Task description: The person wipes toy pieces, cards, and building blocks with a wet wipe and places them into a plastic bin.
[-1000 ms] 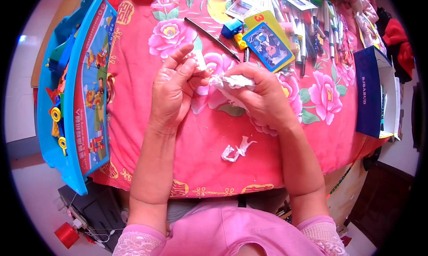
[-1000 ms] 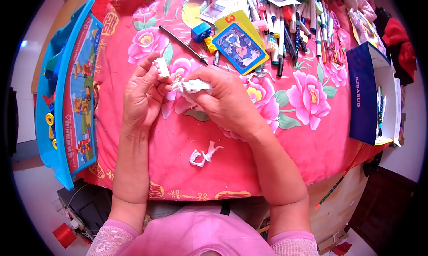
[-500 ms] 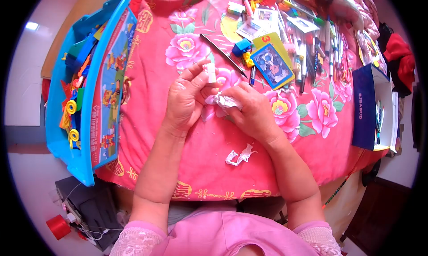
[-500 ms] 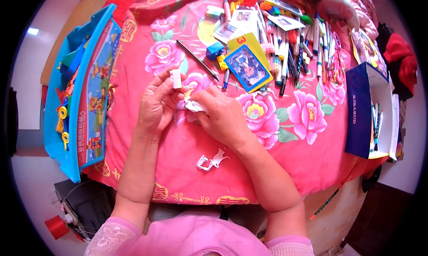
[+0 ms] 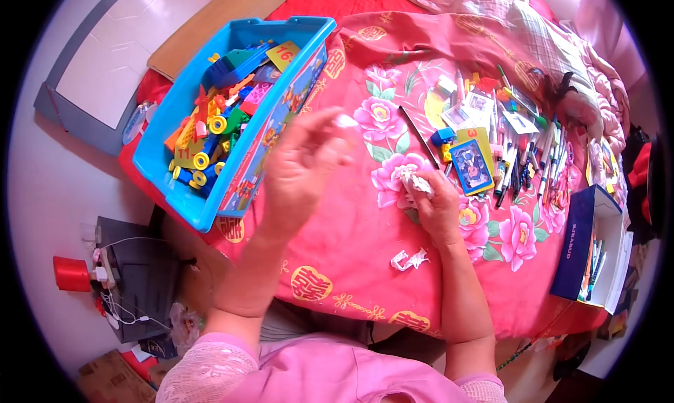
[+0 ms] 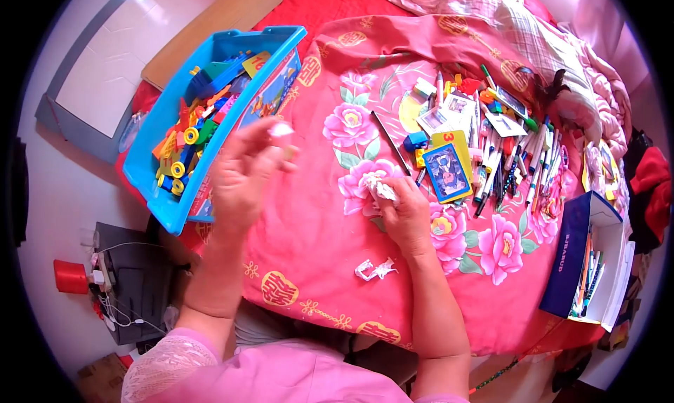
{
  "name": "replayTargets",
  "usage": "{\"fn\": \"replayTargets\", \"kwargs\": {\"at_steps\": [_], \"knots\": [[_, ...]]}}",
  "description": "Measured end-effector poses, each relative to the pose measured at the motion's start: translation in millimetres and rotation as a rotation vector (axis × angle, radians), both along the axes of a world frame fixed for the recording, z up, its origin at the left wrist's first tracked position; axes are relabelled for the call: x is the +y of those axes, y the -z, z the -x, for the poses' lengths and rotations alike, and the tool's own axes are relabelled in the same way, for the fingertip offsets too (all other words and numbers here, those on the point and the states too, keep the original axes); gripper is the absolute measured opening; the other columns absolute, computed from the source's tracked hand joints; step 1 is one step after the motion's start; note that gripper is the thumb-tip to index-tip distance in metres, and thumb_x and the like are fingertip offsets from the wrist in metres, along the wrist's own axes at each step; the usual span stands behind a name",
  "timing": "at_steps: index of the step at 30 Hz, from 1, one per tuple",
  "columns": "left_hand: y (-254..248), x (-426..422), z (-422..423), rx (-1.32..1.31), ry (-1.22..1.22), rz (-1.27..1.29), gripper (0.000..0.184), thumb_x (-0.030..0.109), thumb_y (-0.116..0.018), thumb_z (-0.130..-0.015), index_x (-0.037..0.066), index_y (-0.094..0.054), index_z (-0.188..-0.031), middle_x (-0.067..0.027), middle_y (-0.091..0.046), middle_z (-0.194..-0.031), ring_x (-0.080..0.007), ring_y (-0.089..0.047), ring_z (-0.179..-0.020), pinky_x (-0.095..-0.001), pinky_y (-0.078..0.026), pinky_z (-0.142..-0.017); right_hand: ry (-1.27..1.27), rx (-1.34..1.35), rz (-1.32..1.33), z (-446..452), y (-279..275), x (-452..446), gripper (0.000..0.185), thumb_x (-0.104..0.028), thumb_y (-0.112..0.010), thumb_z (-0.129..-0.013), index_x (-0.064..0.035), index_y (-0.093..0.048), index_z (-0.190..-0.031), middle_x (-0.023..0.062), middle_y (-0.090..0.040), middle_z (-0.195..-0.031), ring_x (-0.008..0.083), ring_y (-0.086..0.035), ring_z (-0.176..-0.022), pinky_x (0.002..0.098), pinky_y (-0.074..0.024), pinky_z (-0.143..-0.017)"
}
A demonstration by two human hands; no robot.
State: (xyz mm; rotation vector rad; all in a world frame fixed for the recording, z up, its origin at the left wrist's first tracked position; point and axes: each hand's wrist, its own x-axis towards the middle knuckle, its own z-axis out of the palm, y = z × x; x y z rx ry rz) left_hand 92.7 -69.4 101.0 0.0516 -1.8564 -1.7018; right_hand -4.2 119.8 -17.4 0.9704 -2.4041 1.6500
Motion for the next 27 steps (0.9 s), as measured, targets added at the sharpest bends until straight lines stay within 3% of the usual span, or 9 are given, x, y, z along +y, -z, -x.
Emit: {"fn": "replayTargets", "kwargs": {"at_steps": [6, 10, 12, 13, 15, 20, 21, 24, 27], "knots": [[-60, -83, -36, -0.153, -0.374, 0.469, 0.028, 0.009, -0.056, -0.087, 0.001, -0.053, -0.114, -0.0074, -0.059, -0.099, -0.0123, -0.059, -0.087, -0.0229, -0.049, -0.071, 0.000, -0.017, 0.001, -1, -8, 0, 0.019, 0.000, -0.062, -0.073, -0.0040, -0.059, -0.092, 0.0123, -0.057, -0.080, 0.0272, -0.060, -0.072, 0.0333, -0.0469, -0.058], [-62, -155, -32, -0.408, -0.532, 1.004, 0.028, 0.018, -0.056, -0.088, 0.002, -0.057, -0.111, -0.0099, -0.061, -0.099, -0.0142, -0.059, -0.089, -0.0243, -0.048, -0.074, -0.002, 0.002, -0.012, 3, 1, 1, 0.022, -0.002, -0.060, -0.073, -0.0053, -0.059, -0.095, 0.0133, -0.058, -0.082, 0.0304, -0.060, -0.077, 0.0353, -0.0471, -0.064], [-65, -160, -26, -0.557, -0.619, 1.019, 0.031, 0.022, -0.055, -0.088, 0.002, -0.057, -0.112, -0.0131, -0.061, -0.101, -0.0197, -0.059, -0.092, -0.0283, -0.047, -0.077, -0.006, -0.025, -0.028, 5, 7, 3, 0.023, -0.005, -0.059, -0.074, -0.0069, -0.059, -0.096, 0.0127, -0.058, -0.085, 0.0310, -0.059, -0.079, 0.0368, -0.0471, -0.067], [-57, -178, -27, -0.472, -0.616, 1.095, 0.032, 0.021, -0.056, -0.087, 0.001, -0.057, -0.111, -0.0144, -0.059, -0.104, -0.0241, -0.057, -0.096, -0.0318, -0.045, -0.081, -0.002, 0.016, -0.013, 5, 7, 5, 0.022, -0.006, -0.059, -0.073, -0.0077, -0.059, -0.096, 0.0120, -0.058, -0.086, 0.0310, -0.059, -0.079, 0.0375, -0.0472, -0.067], [-62, -149, -24, -0.401, -0.673, 1.037, 0.031, 0.019, -0.053, -0.088, 0.003, -0.055, -0.115, -0.0131, -0.056, -0.111, -0.0236, -0.054, -0.104, -0.0311, -0.042, -0.088, 0.027, 0.062, -0.016, 4, 6, 5, 0.022, -0.008, -0.060, -0.073, -0.0091, -0.059, -0.096, 0.0107, -0.059, -0.088, 0.0312, -0.059, -0.081, 0.0385, -0.0473, -0.067], [-43, -27, -9, -0.179, -0.303, 0.662, 0.027, 0.010, -0.057, -0.085, 0.002, -0.057, -0.111, -0.0104, -0.057, -0.108, -0.0181, -0.053, -0.104, -0.0304, -0.042, -0.089, 0.046, 0.059, -0.097, -1, -1, 4, 0.023, -0.012, -0.061, -0.074, -0.0118, -0.057, -0.096, 0.0093, -0.058, -0.087, 0.0306, -0.059, -0.082, 0.0393, -0.0480, -0.066], [-31, -12, 0, -0.170, -0.205, 0.720, 0.028, 0.007, -0.058, -0.083, 0.001, -0.057, -0.110, -0.0105, -0.057, -0.107, -0.0181, -0.054, -0.101, -0.0303, -0.043, -0.087, 0.060, 0.045, -0.105, -2, -3, 4, 0.021, -0.015, -0.067, -0.073, -0.0098, -0.060, -0.093, 0.0095, -0.059, -0.085, 0.0294, -0.060, -0.079, 0.0374, -0.0475, -0.065], [10, 25, 44, -0.140, 0.073, 0.779, 0.031, 0.005, -0.060, -0.079, -0.001, -0.056, -0.110, -0.0125, -0.058, -0.101, -0.0196, -0.057, -0.090, -0.0316, -0.046, -0.078, 0.009, 0.088, -0.145, -3, -4, 5, 0.022, -0.018, -0.064, -0.073, -0.0122, -0.055, -0.093, 0.0096, -0.057, -0.087, 0.0311, -0.060, -0.076, 0.0408, -0.0479, -0.062], [51, 45, 100, -0.235, 0.165, 0.642, 0.033, 0.011, -0.061, -0.079, -0.001, -0.055, -0.109, -0.0160, -0.058, -0.098, -0.0254, -0.059, -0.083, -0.0330, -0.047, -0.074, 0.002, 0.081, -0.174, -3, -4, 5, 0.023, -0.021, -0.065, -0.073, -0.0119, -0.054, -0.091, 0.0100, -0.056, -0.085, 0.0312, -0.060, -0.073, 0.0423, -0.0473, -0.060]]}}
